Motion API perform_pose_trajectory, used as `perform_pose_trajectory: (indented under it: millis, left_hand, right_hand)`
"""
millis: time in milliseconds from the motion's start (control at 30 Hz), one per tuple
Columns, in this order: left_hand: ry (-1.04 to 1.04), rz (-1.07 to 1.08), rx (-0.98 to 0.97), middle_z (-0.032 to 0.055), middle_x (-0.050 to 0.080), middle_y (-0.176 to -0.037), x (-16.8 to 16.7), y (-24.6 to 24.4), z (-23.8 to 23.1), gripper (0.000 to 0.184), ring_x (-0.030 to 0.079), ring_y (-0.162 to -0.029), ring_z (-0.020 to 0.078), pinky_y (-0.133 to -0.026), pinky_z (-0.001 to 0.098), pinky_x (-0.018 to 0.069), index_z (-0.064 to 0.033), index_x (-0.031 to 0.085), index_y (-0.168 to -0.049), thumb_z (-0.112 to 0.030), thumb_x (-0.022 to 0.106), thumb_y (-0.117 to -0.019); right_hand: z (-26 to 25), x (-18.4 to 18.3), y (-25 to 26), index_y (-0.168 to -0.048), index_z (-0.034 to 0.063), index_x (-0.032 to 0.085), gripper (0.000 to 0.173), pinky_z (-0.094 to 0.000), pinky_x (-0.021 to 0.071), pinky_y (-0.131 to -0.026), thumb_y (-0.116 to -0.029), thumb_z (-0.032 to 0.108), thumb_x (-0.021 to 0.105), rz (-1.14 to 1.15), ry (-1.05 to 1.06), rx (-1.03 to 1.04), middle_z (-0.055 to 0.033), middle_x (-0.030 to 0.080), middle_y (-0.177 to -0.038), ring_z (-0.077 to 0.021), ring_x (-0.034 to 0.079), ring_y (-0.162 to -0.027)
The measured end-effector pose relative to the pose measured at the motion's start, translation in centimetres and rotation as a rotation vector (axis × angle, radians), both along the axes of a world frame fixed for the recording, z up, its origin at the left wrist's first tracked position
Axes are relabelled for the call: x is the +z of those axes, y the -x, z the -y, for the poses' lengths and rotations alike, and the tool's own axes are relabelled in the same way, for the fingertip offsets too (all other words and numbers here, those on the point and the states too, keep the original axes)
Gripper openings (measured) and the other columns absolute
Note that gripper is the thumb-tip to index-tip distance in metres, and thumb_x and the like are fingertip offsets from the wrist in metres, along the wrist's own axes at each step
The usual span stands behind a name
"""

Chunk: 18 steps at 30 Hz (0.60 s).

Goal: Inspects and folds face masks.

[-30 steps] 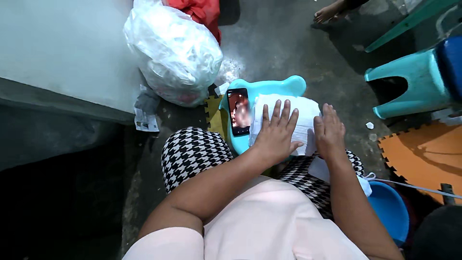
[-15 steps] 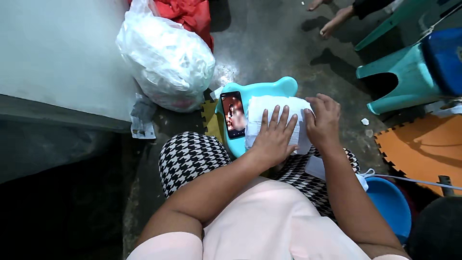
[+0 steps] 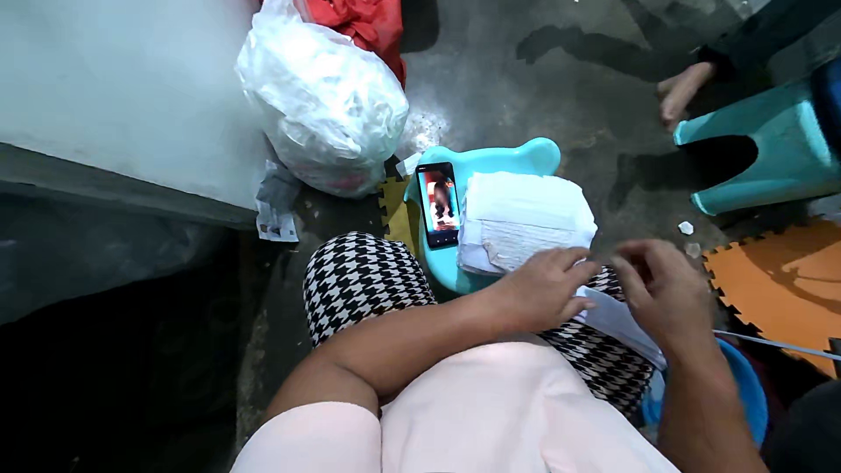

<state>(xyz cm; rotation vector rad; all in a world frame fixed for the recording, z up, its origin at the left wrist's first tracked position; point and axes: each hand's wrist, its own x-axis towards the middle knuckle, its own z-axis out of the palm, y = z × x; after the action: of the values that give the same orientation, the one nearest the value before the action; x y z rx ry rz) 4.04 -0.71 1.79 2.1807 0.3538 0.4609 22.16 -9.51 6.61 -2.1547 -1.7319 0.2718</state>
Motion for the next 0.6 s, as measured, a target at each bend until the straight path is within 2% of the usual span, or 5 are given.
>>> perform_pose_trajectory:
  millis: [133, 200, 300, 433, 600]
  left_hand:
    - [0.370, -0.235, -0.137, 0.0281, 0.052, -0.143, 0.4, -1.1, 1.0, 0.051, 0.053, -0.134, 0.0368, -0.113, 0.0461, 0.0428, 0.0075, 0.044, -0.146, -0.020, 0.058, -0.1048]
    - [0.408, -0.287, -0.159, 0.0287, 0.052, -0.142, -0.1, -1.8, 1.7, 0.055, 0.054, -0.133, 0.0367, -0.112, 0.0464, 0.0435, 0.0084, 0.041, -0.147, -0.020, 0.060, -0.1037]
    - [0.452, -0.316, -0.167, 0.0282, 0.057, -0.134, -0.7, -2.5, 2.4, 0.053, 0.058, -0.126, 0.0360, -0.109, 0.0470, 0.0458, 0.0089, 0.046, -0.142, -0.020, 0.064, -0.1012]
    - [0.551, -0.397, -0.145, 0.0248, 0.064, -0.109, -1.1, -3.1, 2.4, 0.043, 0.064, -0.102, 0.0340, -0.093, 0.0489, 0.0511, 0.0083, 0.055, -0.129, -0.022, 0.065, -0.1010]
    - [0.724, -0.265, -0.069, 0.0171, 0.061, -0.099, -0.6, -2.8, 2.7, 0.032, 0.060, -0.084, 0.0208, -0.079, 0.0363, 0.0515, 0.0066, 0.056, -0.119, -0.013, 0.069, -0.0970]
  right_hand:
    - [4.9, -0.8, 0.8, -0.104, -0.0034, 0.071, 0.023, -0.0480, 0.0573, -0.067, -0.0933, 0.014, 0.061, -0.033, 0.080, 0.018, -0.0194, 0.068, -0.092, -0.0309, 0.066, -0.074]
    - [6.2, -1.5, 1.0, -0.104, -0.0021, 0.071, 0.019, -0.0519, 0.0577, -0.071, -0.0911, 0.012, 0.066, -0.038, 0.124, 0.007, -0.0194, 0.068, -0.094, -0.0338, 0.068, -0.079]
    - [6.8, -2.2, 1.1, -0.101, -0.0026, 0.071, 0.018, -0.0597, 0.0556, -0.080, -0.0849, 0.004, 0.073, -0.019, 0.150, -0.002, -0.0234, 0.067, -0.097, -0.0428, 0.067, -0.091]
    - [6.6, -2.4, 1.2, -0.100, -0.0029, 0.070, 0.019, -0.0622, 0.0546, -0.081, -0.0822, 0.002, 0.077, 0.020, 0.155, 0.008, -0.0251, 0.066, -0.095, -0.0464, 0.066, -0.093]
    - [6.8, -2.8, 1.0, -0.095, -0.0043, 0.068, 0.015, -0.0604, 0.0540, -0.076, -0.0837, 0.004, 0.071, 0.003, 0.100, 0.004, -0.0237, 0.066, -0.091, -0.0447, 0.066, -0.088]
